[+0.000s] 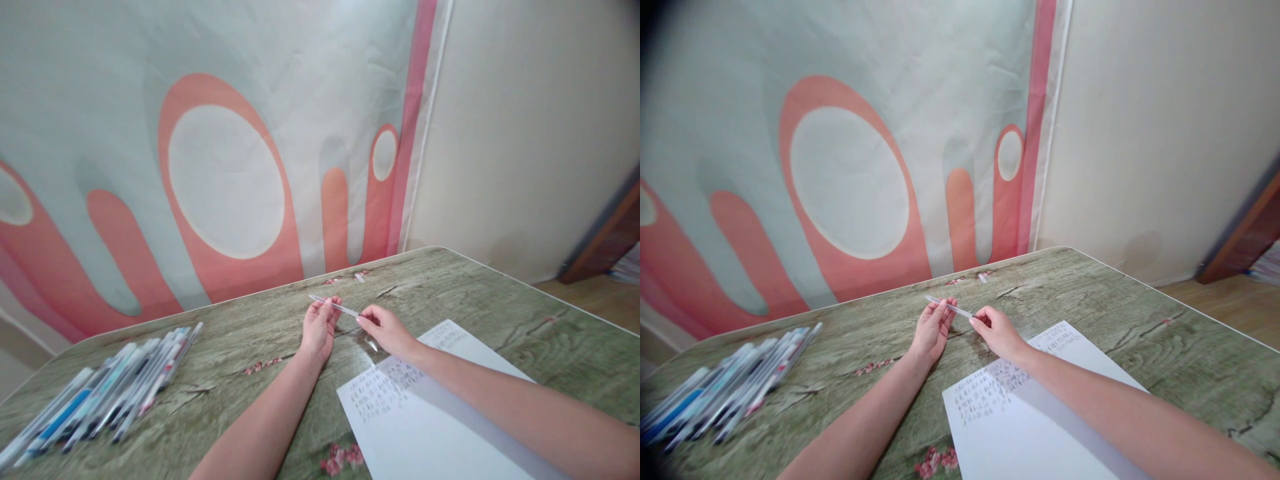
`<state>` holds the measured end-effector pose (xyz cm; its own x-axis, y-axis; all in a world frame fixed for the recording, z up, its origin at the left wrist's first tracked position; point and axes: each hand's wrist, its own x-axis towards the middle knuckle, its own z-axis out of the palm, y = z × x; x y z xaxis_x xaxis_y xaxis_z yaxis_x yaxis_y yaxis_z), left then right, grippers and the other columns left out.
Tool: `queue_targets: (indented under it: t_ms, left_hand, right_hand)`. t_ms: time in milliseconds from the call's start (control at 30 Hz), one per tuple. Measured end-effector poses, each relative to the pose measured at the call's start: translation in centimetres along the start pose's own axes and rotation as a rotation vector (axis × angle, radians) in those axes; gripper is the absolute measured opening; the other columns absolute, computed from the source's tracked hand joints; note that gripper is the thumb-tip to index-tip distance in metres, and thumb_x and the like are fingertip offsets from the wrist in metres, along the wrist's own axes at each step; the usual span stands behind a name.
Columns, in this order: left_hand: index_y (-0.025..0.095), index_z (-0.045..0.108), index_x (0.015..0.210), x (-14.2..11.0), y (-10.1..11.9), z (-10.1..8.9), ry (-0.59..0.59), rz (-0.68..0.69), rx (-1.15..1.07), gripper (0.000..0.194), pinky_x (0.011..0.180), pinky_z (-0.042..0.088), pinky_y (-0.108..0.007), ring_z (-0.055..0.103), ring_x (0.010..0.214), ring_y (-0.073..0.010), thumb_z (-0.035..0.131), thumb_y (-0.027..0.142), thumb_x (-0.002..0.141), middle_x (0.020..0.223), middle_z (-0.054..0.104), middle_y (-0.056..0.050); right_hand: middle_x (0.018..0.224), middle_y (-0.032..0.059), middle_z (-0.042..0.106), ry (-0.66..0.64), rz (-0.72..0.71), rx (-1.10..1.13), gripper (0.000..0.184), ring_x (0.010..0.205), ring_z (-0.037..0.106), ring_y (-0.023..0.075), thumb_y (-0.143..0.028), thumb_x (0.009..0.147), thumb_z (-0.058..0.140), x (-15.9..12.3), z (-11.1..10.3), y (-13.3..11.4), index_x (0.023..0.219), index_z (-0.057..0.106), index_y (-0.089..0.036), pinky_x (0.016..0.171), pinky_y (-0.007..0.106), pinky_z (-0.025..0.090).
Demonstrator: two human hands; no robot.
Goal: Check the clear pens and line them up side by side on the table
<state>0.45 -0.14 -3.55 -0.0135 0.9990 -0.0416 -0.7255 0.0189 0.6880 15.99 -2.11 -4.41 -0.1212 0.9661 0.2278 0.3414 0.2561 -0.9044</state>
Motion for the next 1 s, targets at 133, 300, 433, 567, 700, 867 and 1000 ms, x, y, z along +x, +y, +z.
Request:
queue_targets:
  t_ms: [133,300,433,567,700,867,1000]
  left_hand:
    - [0.015,0.048,0.076,0.0,0.0,0.0,0.017,0.007,-0.006,0.019,0.086,0.044,-0.029,0.061,0.085,-0.0132,0.065,0.015,0.067,0.086,0.064,-0.004]
    - [0.015,0.048,0.075,0.1,0.1,0.1,0.033,0.005,-0.009,0.019,0.085,0.045,-0.029,0.061,0.086,-0.0136,0.065,0.015,0.068,0.086,0.064,-0.005]
    - [0.015,0.048,0.077,0.1,0.0,0.0,0.026,0.006,-0.008,0.019,0.084,0.045,-0.029,0.061,0.086,-0.0140,0.064,0.014,0.068,0.087,0.064,-0.005]
    - [0.014,0.048,0.077,0.1,0.0,0.0,0.025,0.007,-0.003,0.019,0.083,0.046,-0.029,0.062,0.084,-0.0140,0.064,0.013,0.068,0.086,0.064,-0.006]
    - [0.014,0.048,0.077,0.1,0.1,0.1,0.026,0.004,-0.002,0.019,0.083,0.046,-0.029,0.062,0.085,-0.0142,0.064,0.014,0.068,0.086,0.064,-0.006]
    - [0.014,0.048,0.078,0.1,0.0,0.0,0.019,0.002,0.010,0.019,0.083,0.046,-0.029,0.062,0.085,-0.0138,0.064,0.014,0.068,0.087,0.064,-0.006]
    - [0.014,0.049,0.080,0.1,0.0,-0.1,0.003,0.004,0.015,0.019,0.083,0.046,-0.029,0.062,0.085,-0.0137,0.064,0.015,0.069,0.088,0.064,-0.006]
  right_hand:
    - [0.061,-0.0028,0.053,0.029,-0.006,0.033,0.019,0.054,0.046,0.0101,-0.036,0.073,0.053,0.0,0.2,0.2,0.074,0.054,-0.017,0.050,0.021,0.036]
    - [0.057,-0.0042,0.049,0.005,0.019,0.063,0.012,0.052,0.045,0.0098,-0.029,0.075,0.049,-0.1,-0.1,-0.5,0.072,0.053,-0.018,0.049,0.021,0.035]
    - [0.062,-0.0024,0.056,-0.017,0.051,0.071,0.015,0.054,0.049,0.0105,-0.027,0.077,0.044,-0.2,-0.3,-0.8,0.079,0.056,-0.018,0.052,0.021,0.038]
    - [0.063,-0.0005,0.058,-0.014,0.024,0.035,0.024,0.053,0.049,0.0109,-0.034,0.080,0.041,-0.2,-0.4,-0.8,0.078,0.058,-0.017,0.052,0.022,0.038]
    - [0.063,0.0004,0.058,-0.001,0.008,0.036,0.029,0.053,0.049,0.0108,-0.039,0.081,0.041,-0.2,-0.3,-0.6,0.078,0.059,-0.016,0.051,0.022,0.038]
    - [0.062,-0.0007,0.057,-0.007,-0.023,0.012,0.025,0.054,0.048,0.0108,-0.038,0.079,0.046,-0.1,-0.2,-0.1,0.080,0.059,-0.016,0.051,0.022,0.037]
    - [0.062,-0.0015,0.056,-0.014,-0.041,-0.011,0.022,0.055,0.048,0.0104,-0.035,0.080,0.046,-0.1,-0.2,0.0,0.078,0.058,-0.017,0.052,0.022,0.037]
